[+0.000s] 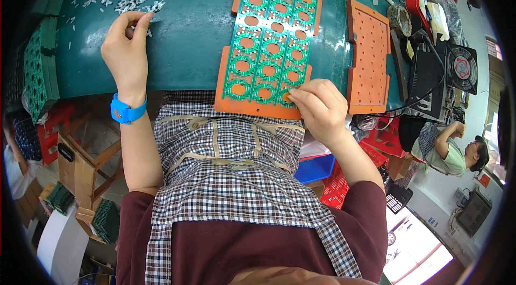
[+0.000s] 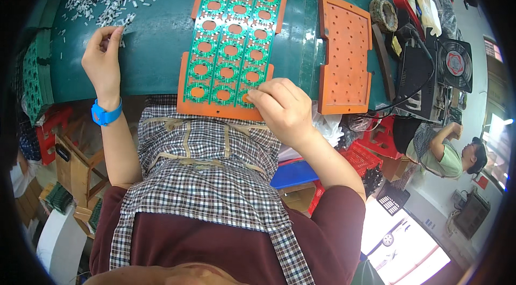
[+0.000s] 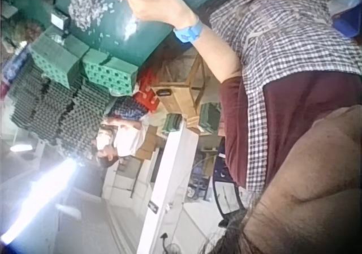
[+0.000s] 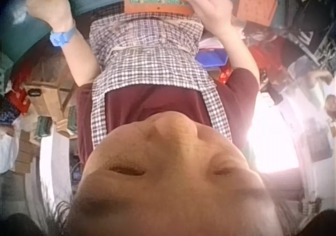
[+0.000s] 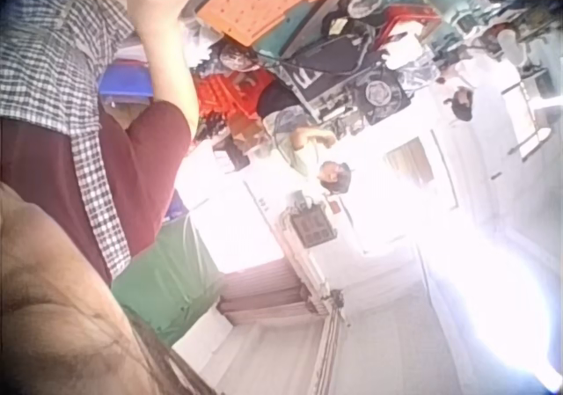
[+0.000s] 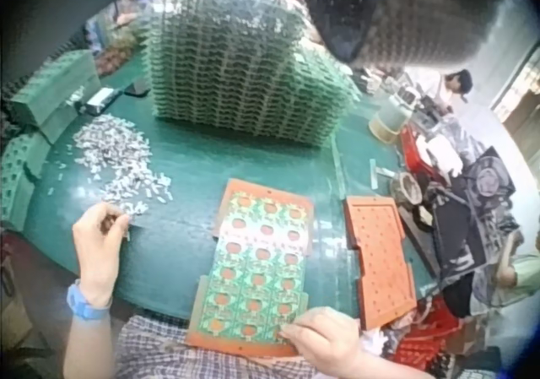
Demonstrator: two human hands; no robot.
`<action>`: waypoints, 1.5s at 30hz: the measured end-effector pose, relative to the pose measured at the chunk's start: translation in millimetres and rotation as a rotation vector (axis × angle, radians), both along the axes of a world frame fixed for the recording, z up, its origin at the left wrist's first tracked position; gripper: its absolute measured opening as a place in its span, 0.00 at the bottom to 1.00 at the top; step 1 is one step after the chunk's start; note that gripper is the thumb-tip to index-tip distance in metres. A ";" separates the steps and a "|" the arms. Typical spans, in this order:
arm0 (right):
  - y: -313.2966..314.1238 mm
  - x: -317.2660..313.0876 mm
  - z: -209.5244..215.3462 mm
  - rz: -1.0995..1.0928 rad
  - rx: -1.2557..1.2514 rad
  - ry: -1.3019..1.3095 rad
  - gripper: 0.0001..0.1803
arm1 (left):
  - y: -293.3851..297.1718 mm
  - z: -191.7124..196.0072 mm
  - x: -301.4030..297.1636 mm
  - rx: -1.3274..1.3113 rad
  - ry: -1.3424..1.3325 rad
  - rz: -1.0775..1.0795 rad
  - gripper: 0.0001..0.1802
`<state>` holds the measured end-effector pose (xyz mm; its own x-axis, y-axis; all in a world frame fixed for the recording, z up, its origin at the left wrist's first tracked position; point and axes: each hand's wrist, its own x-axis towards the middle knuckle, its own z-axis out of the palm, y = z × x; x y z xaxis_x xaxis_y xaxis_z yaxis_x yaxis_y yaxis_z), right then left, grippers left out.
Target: The person inserts small electronic components into a circuit board by hand.
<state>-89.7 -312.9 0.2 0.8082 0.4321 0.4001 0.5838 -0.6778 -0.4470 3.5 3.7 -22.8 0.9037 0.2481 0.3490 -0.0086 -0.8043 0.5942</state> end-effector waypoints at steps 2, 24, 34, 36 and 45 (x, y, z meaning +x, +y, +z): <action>-0.7 0.4 -1.7 -0.019 0.031 0.032 0.08 | -0.3 -5.0 -0.2 -0.200 -0.009 -0.010 0.06; -8.0 16.3 1.2 -0.079 0.147 0.327 0.04 | 0.2 -14.1 8.8 -0.512 -0.217 -0.109 0.10; -14.2 27.0 1.8 -0.029 0.214 0.410 0.03 | 1.1 -14.2 16.7 -0.566 -0.206 -0.119 0.10; -14.9 26.4 1.1 -0.024 0.202 0.394 0.03 | 0.6 -15.7 17.0 -0.593 -0.229 -0.128 0.10; -11.6 20.6 -1.8 -0.078 0.197 0.369 0.04 | 4.8 -20.9 14.7 -0.548 -0.180 -0.139 0.08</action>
<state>-69.1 -324.5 -1.6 0.9399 0.3082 0.1470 0.3109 -0.5945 -0.7416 18.1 8.5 -43.7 0.8791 0.3188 0.3542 -0.2311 -0.3647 0.9020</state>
